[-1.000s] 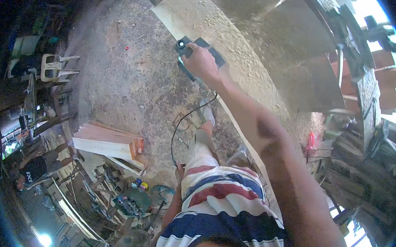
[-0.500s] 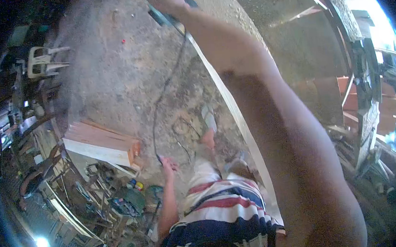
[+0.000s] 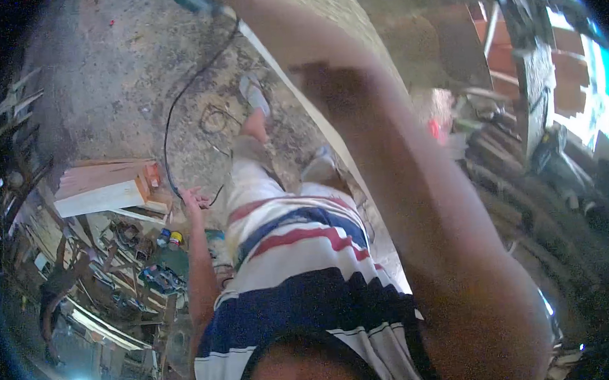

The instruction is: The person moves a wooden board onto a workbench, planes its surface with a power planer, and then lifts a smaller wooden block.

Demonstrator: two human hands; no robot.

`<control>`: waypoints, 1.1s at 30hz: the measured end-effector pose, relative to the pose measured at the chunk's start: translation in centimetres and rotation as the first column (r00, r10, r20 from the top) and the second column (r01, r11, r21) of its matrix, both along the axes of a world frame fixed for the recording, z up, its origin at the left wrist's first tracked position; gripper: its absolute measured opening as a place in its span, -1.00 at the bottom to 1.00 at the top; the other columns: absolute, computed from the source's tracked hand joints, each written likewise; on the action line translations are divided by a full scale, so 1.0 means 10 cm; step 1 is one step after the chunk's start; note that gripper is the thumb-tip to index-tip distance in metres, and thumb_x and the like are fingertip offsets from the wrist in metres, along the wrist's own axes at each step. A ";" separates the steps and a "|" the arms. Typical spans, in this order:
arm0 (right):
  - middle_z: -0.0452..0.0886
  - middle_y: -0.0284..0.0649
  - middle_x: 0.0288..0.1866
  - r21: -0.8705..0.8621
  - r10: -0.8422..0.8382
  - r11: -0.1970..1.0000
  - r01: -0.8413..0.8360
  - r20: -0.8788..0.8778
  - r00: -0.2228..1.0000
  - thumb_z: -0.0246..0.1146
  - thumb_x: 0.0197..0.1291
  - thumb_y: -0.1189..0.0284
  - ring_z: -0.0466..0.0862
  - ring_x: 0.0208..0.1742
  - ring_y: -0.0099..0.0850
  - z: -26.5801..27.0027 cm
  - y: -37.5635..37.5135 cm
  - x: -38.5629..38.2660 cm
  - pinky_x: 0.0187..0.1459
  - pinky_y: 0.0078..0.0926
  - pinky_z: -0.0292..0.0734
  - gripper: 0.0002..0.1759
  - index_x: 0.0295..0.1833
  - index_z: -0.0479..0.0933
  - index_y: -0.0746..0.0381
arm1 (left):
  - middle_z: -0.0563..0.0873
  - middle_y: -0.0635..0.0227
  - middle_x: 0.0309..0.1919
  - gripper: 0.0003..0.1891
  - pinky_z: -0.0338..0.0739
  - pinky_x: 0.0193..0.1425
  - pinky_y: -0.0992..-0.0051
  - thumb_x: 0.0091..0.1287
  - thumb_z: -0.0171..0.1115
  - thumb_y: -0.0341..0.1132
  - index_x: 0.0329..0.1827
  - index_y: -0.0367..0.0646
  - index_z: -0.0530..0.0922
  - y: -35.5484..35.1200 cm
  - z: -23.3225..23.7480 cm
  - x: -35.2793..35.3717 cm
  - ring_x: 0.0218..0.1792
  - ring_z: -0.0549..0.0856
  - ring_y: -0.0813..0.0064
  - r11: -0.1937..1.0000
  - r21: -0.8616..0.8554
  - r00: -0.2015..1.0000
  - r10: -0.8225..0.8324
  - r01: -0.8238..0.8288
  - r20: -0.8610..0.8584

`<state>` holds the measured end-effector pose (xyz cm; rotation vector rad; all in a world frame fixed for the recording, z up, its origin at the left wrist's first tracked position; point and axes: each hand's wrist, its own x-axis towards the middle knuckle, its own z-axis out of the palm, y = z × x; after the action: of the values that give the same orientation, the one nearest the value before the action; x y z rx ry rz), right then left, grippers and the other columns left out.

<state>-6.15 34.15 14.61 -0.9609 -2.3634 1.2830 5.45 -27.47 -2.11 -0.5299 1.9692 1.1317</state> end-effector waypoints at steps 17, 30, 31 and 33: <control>0.81 0.05 0.28 -0.110 -0.260 0.946 0.303 0.298 0.919 0.51 0.36 0.38 0.82 0.28 0.04 0.44 -3.42 7.97 0.26 -0.10 0.75 -0.36 0.54 0.58 0.04 | 0.83 -0.07 -0.37 -0.26 0.69 -0.11 0.12 0.65 0.00 0.31 0.06 -0.29 0.78 -0.12 0.09 1.50 -0.36 0.85 0.14 0.222 -0.529 0.190 -0.975 0.819 -0.115; 0.83 0.20 -0.15 -0.159 -0.180 0.959 0.236 0.304 0.936 0.46 0.37 0.20 0.84 -0.02 0.22 0.48 -2.29 5.77 0.09 0.09 0.75 -0.38 0.52 0.57 0.02 | 0.82 0.10 -0.43 -0.07 0.62 -0.34 0.33 0.64 -0.19 0.53 0.16 -0.27 0.75 -0.08 0.45 1.78 -0.48 0.77 0.30 0.837 -0.103 0.842 -0.530 0.538 0.097; 0.83 0.21 -0.16 -0.171 -0.177 0.957 0.234 0.292 0.940 0.45 0.38 0.20 0.84 -0.03 0.21 0.48 -2.21 5.57 0.09 0.10 0.75 -0.38 0.52 0.57 -0.01 | 0.83 0.09 -0.40 -0.04 0.64 -0.28 0.30 0.64 -0.21 0.53 0.17 -0.29 0.76 -0.19 0.41 1.82 -0.43 0.80 0.26 0.834 -0.106 0.840 -0.531 0.541 0.111; 0.82 0.22 -0.17 -0.184 -0.162 0.959 0.214 0.262 0.951 0.45 0.38 0.19 0.85 -0.03 0.19 0.46 -1.99 5.15 0.10 0.10 0.75 -0.38 0.54 0.58 -0.06 | 0.87 0.06 -0.32 0.00 0.67 -0.13 0.24 0.64 -0.25 0.54 0.17 -0.34 0.79 -0.40 0.24 1.94 -0.31 0.84 0.20 0.803 -0.188 0.824 -0.563 0.565 0.068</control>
<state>45.34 14.24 19.22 -1.4510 -2.2681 1.4298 24.85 -31.43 0.27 -0.0226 2.0462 0.5535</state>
